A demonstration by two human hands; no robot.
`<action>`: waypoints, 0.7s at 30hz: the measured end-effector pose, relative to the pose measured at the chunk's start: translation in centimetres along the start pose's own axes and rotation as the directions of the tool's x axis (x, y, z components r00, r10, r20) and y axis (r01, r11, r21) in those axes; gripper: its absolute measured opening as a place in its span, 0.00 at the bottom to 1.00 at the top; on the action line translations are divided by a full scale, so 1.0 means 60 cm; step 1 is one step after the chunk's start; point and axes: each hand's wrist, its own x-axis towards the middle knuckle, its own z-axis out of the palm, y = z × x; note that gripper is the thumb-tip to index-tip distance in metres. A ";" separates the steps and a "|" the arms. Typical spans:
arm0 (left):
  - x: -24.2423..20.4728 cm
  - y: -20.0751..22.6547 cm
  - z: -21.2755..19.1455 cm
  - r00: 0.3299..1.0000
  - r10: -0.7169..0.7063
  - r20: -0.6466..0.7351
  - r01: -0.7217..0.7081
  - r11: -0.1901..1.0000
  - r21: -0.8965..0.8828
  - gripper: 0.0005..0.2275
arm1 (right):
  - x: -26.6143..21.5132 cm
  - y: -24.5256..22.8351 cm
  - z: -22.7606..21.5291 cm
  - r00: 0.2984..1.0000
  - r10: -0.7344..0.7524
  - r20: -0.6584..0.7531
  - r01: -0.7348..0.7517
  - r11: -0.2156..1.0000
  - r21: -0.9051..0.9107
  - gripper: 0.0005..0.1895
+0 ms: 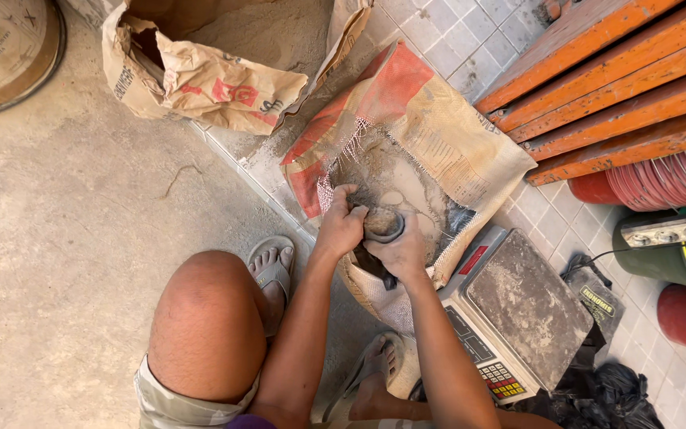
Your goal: The person scoops a gray powder from a large sack into small black plastic bags using a metal scoop. Each filled bag is placed on a digital scale, tied shut, and set aside in a growing pile. The process is repeated multiple times.
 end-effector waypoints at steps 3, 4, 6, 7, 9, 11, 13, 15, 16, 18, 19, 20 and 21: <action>0.003 -0.001 0.003 0.997 0.004 0.080 -0.005 1.000 0.020 0.19 | 0.024 0.020 0.009 0.981 -0.100 0.165 0.167 0.869 -0.465 0.42; 0.001 -0.008 0.011 0.997 -0.001 0.081 0.000 1.000 0.010 0.19 | 0.034 0.041 0.016 0.981 -0.096 0.168 0.166 0.865 -0.474 0.42; 0.001 -0.018 0.026 0.977 0.093 0.191 -0.058 0.982 -0.180 0.18 | 0.058 0.081 0.030 0.909 -0.330 0.253 0.407 0.579 -0.706 0.41; 0.004 -0.016 0.025 0.978 0.092 0.190 -0.056 0.981 -0.184 0.18 | 0.066 0.083 0.032 0.909 -0.329 0.256 0.408 0.576 -0.708 0.41; 0.008 -0.016 0.025 0.961 0.127 0.247 -0.068 0.969 -0.236 0.19 | 0.076 0.092 0.035 0.858 -0.429 0.283 0.493 0.532 -0.689 0.32; 0.017 -0.035 0.031 0.966 0.133 0.220 -0.051 0.939 -0.340 0.19 | 0.064 0.073 0.030 0.884 -0.372 0.284 0.464 0.621 -0.631 0.35; 0.024 -0.040 0.029 0.971 0.142 0.191 -0.045 0.898 -0.438 0.20 | 0.061 0.065 0.032 0.904 -0.320 0.284 0.427 0.704 -0.567 0.38; 0.024 -0.035 0.025 0.983 0.121 0.135 -0.034 0.855 -0.518 0.19 | 0.063 0.069 0.037 0.927 -0.237 0.290 0.361 0.767 -0.530 0.42; 0.027 -0.040 0.028 0.984 0.119 0.134 -0.032 0.855 -0.518 0.19 | 0.055 0.054 0.028 0.927 -0.236 0.292 0.362 0.767 -0.530 0.42; 0.033 -0.049 0.035 0.986 0.119 0.120 -0.035 0.839 -0.544 0.19 | 0.038 0.027 0.008 0.937 -0.237 0.255 0.320 0.875 -0.363 0.42; 0.031 -0.047 0.031 0.986 0.117 0.122 -0.032 0.839 -0.544 0.19 | 0.045 0.046 0.014 0.938 -0.234 0.255 0.317 0.876 -0.364 0.42; 0.030 -0.044 0.029 0.984 0.124 0.130 -0.037 0.846 -0.532 0.19 | 0.054 0.065 0.018 0.954 -0.218 0.206 0.258 0.947 -0.194 0.41; 0.030 -0.040 0.027 0.982 0.132 0.138 -0.041 0.853 -0.521 0.19 | 0.062 0.084 0.022 0.968 -0.192 0.159 0.197 0.980 -0.013 0.41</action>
